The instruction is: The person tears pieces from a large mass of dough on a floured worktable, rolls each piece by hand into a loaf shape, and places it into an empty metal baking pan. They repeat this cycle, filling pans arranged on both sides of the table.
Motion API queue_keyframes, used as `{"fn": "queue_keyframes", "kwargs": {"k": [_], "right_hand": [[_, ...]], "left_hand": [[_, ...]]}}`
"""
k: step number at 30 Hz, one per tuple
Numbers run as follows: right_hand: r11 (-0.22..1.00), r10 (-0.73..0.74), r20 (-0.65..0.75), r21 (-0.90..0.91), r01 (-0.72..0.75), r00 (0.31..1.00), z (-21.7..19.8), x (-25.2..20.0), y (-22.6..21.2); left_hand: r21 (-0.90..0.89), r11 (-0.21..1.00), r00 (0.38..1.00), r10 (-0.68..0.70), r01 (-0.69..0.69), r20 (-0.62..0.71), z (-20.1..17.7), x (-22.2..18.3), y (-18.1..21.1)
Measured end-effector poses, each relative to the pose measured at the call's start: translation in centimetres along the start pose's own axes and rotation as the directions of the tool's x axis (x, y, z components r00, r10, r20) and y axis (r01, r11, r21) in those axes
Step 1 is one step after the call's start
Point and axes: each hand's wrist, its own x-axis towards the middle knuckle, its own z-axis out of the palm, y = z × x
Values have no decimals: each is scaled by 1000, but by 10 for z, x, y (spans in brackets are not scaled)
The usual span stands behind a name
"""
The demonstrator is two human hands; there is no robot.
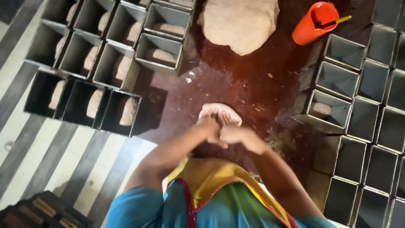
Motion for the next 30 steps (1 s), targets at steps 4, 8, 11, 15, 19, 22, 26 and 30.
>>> {"fn": "queue_keyframes", "kwargs": {"k": [4,8,11,15,19,22,26,30], "right_hand": [[723,656,-81,351,-595,750,-166,-34,-62],[719,689,-388,475,-508,612,-115,-18,-43],[862,498,-518,210,-461,695,-30,-1,-20],[921,326,-654,54,-387,683,18,-17,-61],[966,184,-654,-19,-258,734,59,-41,-80],[971,192,-546,-17,-239,816,54,-40,-86],[959,261,-489,32,-281,833,27,-36,-93],[970,242,-378,90,-225,893,-1,-35,-76]], "left_hand": [[-703,709,992,41,53,116,-16,42,-63],[-713,692,971,-229,114,-68,-42,10,-61],[-450,892,958,-90,-44,-271,-2,4,-44],[-270,948,954,86,-167,-288,53,-31,-19],[-107,974,939,158,-199,-304,80,-67,1],[-266,947,974,134,-180,-181,84,-71,3],[-182,974,983,106,-132,-147,84,-64,2],[-154,986,994,49,-63,-93,29,-74,-8]]}}
